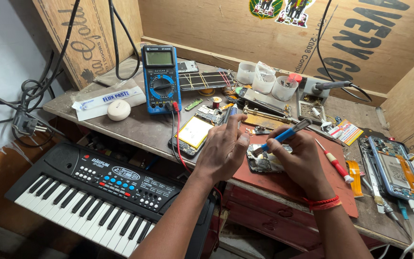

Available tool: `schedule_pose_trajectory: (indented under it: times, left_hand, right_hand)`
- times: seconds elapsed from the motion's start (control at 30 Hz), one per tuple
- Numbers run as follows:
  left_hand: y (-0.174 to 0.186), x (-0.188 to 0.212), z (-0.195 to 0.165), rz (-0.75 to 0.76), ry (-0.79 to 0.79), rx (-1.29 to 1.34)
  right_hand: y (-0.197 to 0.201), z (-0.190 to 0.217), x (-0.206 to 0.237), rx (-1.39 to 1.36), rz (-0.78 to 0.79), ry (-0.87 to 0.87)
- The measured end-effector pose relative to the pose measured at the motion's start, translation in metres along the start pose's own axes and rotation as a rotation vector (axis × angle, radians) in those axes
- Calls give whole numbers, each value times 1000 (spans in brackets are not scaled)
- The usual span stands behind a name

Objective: The person works on a disassembled smartphone motherboard at a cluttered repair bench, holding the board steady with one hand while applying a blue-handled tool along its surface, repositioning the board and continuing the work, with a multimeter and flux paste on the bench.

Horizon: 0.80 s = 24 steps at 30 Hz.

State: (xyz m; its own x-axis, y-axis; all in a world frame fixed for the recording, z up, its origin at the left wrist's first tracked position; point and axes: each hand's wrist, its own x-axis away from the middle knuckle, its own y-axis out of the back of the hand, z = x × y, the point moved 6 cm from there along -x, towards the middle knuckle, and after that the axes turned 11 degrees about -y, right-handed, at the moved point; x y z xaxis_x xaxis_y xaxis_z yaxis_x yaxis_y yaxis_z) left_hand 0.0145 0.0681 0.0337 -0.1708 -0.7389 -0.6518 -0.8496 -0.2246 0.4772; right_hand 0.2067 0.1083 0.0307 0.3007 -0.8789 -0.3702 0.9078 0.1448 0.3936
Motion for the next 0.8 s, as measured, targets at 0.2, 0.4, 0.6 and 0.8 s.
schedule_pose_trajectory:
  times: [0.2, 0.4, 0.6, 0.8]
  left_hand:
    - [2, 0, -1, -2, 5, -8]
    - [0, 0, 0, 12, 11, -5]
    - [-1, 0, 1, 10, 9, 4]
    - [0, 0, -2, 4, -9, 2]
  right_hand:
    - [-6, 3, 1, 11, 58, -53]
    - [1, 9, 1, -4, -27, -14]
    - [-3, 11, 2, 12, 15, 10]
    - [-2, 8, 2, 34, -21, -7]
